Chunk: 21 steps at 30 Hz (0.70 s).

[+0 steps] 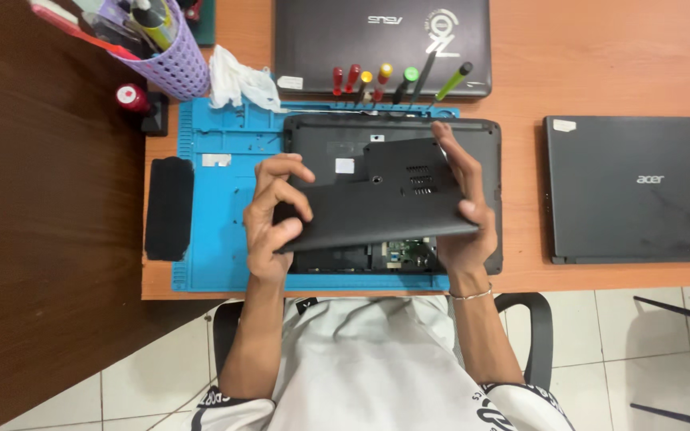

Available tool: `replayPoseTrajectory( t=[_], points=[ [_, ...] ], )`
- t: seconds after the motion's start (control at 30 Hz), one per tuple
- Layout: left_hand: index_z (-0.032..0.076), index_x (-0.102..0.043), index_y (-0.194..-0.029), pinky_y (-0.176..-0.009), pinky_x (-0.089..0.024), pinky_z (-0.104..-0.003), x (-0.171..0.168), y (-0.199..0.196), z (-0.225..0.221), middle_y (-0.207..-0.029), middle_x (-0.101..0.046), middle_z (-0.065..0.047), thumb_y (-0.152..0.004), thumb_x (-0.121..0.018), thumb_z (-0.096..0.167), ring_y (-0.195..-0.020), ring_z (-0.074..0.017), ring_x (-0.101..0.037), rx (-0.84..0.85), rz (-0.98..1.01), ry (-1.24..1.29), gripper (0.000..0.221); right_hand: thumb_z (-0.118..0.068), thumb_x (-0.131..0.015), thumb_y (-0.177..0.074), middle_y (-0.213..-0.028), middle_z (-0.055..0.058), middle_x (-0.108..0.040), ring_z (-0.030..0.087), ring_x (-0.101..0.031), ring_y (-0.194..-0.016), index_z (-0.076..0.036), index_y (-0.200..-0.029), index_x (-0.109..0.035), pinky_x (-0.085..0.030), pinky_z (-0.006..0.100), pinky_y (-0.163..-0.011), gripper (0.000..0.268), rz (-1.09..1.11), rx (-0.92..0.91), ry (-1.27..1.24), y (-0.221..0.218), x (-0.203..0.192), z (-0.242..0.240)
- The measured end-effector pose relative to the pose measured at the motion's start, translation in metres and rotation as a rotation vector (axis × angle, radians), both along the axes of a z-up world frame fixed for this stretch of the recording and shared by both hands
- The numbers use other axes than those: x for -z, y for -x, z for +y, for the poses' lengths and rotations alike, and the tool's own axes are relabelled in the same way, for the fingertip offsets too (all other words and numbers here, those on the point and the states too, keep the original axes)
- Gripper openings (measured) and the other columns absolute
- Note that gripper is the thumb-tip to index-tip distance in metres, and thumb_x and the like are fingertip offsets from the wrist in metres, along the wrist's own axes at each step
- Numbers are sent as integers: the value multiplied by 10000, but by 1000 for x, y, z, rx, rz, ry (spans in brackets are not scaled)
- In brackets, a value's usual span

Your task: The person installs a RAM module into the internal slot of a laptop, wipes the top lid of another laptop with a cloth, and then uses a screwdriver on the underside of a laptop.

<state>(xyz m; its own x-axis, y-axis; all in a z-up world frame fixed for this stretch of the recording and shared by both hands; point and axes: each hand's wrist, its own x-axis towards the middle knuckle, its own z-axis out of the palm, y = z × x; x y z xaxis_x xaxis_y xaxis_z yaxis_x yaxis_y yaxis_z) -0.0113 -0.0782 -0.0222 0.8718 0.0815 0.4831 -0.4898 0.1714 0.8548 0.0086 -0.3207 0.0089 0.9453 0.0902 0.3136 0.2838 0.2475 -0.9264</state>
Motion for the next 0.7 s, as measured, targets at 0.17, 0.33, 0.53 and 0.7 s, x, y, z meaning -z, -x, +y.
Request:
replayPoseTrajectory(
  t=[0.17, 0.33, 0.53, 0.7],
  points=[
    [13, -573, -1274, -1264, -223, -530, 1, 12, -12, -1586, -442, -200, -674, -563, 288, -1588, -373, -257, 38, 271, -151, 659, -424, -607, -806, -1773, 196, -179, 317, -82, -1688, 2, -1642, -264, -15, 436, -1382, 999, 69, -24, 61, 13, 10, -23],
    [26, -579, -1403, -1324, -262, -496, 6, 24, -5, -1594, -523, -182, -858, -538, 369, -1580, -376, -410, 146, 285, -371, 645, -546, -523, -879, -1763, 192, -228, 329, -88, -1692, -21, -1642, -271, 7, 455, -1374, 960, 73, -40, 272, 31, 26, -33],
    [-1, -604, -1363, -1220, -338, -514, 17, 34, 7, -1408, -633, -200, -730, -803, 449, -1401, -418, -516, 212, 172, -699, 802, -681, -384, -965, -1718, 195, -333, 349, -152, -1674, -26, -1575, -404, -81, 497, -1367, 896, 24, -51, 472, 42, 33, -42],
    [-12, -606, -1376, -1239, -352, -534, 18, 31, 11, -1335, -666, -183, -660, -904, 497, -1301, -353, -616, 237, 83, -859, 928, -591, -252, -1043, -1687, 188, -369, 370, -216, -1644, -15, -1530, -462, -169, 519, -1335, 782, -45, -58, 640, 43, 31, -48]
  ],
)
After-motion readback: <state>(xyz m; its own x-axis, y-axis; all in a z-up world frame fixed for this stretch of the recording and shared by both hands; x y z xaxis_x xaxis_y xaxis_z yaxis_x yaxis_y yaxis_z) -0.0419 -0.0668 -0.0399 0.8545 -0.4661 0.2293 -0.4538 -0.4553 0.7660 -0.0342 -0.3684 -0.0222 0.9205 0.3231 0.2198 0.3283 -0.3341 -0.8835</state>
